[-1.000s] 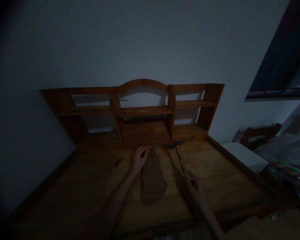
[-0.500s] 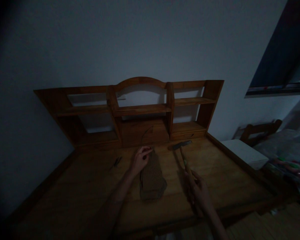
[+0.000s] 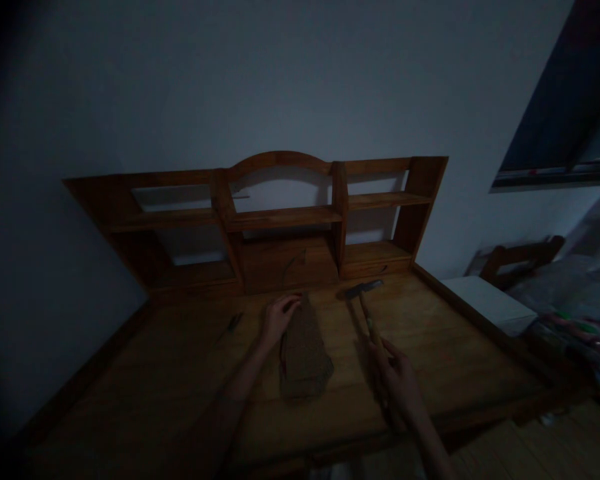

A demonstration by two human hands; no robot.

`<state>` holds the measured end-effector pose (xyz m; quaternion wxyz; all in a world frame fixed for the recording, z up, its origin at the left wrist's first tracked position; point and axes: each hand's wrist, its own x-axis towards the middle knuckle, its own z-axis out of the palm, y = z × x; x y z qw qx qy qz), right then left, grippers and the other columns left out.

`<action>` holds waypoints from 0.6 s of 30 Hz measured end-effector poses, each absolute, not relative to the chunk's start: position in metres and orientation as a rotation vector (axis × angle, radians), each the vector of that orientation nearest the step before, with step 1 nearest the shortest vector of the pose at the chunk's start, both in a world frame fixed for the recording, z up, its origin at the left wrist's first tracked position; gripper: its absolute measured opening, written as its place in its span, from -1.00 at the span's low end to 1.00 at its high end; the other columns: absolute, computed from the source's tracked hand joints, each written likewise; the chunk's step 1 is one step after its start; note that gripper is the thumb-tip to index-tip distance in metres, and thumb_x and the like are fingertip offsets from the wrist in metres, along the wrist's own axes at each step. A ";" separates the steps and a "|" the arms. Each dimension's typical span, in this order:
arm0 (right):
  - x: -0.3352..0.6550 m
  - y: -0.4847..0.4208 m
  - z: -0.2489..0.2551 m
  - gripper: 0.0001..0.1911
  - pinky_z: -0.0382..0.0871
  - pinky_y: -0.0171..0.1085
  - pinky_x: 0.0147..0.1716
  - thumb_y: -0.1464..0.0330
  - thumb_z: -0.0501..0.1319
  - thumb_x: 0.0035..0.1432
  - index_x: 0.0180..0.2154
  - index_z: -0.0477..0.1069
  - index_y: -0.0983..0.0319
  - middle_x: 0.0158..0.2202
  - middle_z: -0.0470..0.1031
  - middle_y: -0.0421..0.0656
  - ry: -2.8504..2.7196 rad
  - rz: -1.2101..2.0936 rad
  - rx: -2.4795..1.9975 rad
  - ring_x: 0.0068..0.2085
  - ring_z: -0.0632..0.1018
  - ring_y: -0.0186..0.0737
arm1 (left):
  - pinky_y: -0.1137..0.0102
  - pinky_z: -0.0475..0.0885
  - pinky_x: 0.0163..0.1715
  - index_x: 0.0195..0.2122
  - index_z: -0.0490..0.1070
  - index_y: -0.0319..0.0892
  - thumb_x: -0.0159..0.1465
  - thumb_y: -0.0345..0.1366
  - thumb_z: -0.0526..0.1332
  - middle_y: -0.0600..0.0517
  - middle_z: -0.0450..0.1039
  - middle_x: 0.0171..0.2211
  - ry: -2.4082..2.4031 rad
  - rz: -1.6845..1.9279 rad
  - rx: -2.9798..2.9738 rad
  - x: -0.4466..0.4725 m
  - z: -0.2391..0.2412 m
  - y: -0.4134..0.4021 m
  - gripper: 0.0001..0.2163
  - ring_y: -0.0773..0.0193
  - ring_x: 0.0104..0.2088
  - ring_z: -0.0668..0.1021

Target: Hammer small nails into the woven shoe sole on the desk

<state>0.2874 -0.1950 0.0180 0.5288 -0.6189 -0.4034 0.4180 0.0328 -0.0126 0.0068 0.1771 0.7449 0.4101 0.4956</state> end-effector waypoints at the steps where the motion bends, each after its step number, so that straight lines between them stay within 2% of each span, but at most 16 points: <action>1: 0.287 -0.195 0.018 -0.36 0.11 -0.46 -0.84 -0.02 0.16 0.03 0.04 0.32 0.25 -0.70 0.24 -0.35 -0.971 0.990 -1.474 -0.78 0.20 -0.45 | 0.38 0.40 -0.11 -0.22 0.50 -0.10 0.25 -0.29 0.14 0.03 0.52 -0.20 1.153 1.381 2.072 0.034 0.005 -0.011 -0.84 0.29 -0.18 0.53; 5: 0.283 -0.196 0.017 -0.37 0.08 -0.47 -0.85 -0.01 0.16 0.03 0.03 0.32 0.24 -0.67 0.26 -0.34 -0.963 0.985 -1.452 -0.78 0.20 -0.46 | 0.42 0.43 -0.19 -0.23 0.48 -0.13 0.24 -0.28 0.14 0.04 0.54 -0.26 1.131 1.309 1.948 0.039 -0.002 -0.005 -0.84 0.31 -0.25 0.57; 18: 0.282 -0.198 0.021 -0.38 0.06 -0.47 -0.83 -0.01 0.13 0.07 0.08 0.27 0.22 -0.68 0.24 -0.34 -0.985 1.016 -1.465 -0.76 0.21 -0.44 | 0.44 0.47 -0.27 -0.28 0.46 -0.15 0.22 -0.24 0.16 0.03 0.54 -0.31 1.069 1.260 1.888 0.039 -0.006 -0.010 -0.85 0.32 -0.32 0.58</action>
